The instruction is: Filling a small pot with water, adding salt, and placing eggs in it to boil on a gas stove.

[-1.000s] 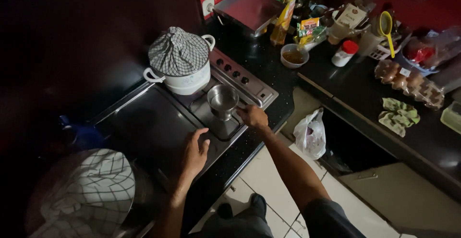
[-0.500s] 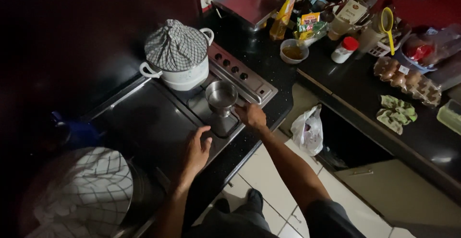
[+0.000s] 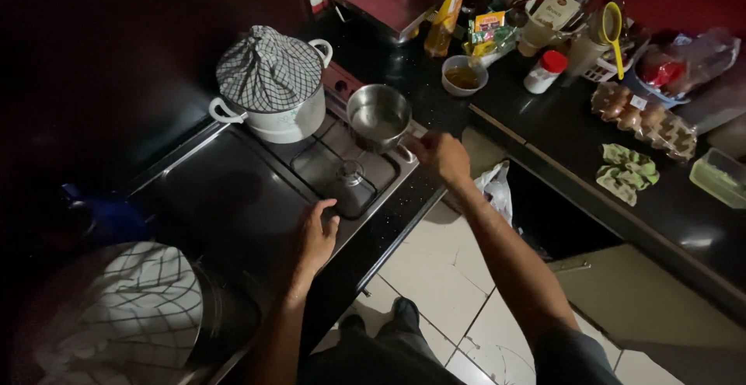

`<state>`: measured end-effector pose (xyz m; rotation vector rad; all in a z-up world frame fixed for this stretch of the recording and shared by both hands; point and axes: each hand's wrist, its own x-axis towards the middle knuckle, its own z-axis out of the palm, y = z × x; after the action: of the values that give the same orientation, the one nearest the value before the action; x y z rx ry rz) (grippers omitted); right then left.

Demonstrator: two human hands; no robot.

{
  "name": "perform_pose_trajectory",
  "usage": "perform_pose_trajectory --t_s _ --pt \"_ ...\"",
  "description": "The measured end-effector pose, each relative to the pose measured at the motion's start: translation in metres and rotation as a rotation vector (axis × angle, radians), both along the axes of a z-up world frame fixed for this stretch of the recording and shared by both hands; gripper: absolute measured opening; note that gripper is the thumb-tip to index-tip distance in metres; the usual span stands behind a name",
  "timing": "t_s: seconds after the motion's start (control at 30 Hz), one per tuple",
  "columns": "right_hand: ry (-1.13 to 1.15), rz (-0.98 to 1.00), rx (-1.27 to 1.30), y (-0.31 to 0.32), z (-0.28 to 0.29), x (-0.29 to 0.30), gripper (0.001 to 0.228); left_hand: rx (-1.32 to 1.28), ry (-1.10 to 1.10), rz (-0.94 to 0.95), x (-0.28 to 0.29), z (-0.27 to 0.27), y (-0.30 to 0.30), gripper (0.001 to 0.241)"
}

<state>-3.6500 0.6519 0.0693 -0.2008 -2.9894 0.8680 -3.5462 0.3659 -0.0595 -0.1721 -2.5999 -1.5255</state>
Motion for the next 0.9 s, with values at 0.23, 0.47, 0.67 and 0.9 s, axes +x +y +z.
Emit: perform_pose_trajectory --t_s 0.23,0.47,0.67,0.9 --pt "0.077 0.043 0.016 0.020 0.010 0.001 0.050 0.004 0.020 0.013 -0.001 -0.009 0.007 0.037" --pt "-0.027 0.008 -0.034 0.010 -0.036 0.003 0.048 -0.008 -0.124 0.041 0.005 0.022 0.014 0.038" --pt "-0.098 0.027 -0.110 -0.016 -0.073 0.002 0.053 -0.005 0.087 0.059 -0.005 -0.030 0.005 0.036" --pt "-0.100 -0.026 -0.132 -0.026 -0.092 -0.009 0.051 -0.116 0.013 0.138 -0.048 -0.070 -0.002 0.040"
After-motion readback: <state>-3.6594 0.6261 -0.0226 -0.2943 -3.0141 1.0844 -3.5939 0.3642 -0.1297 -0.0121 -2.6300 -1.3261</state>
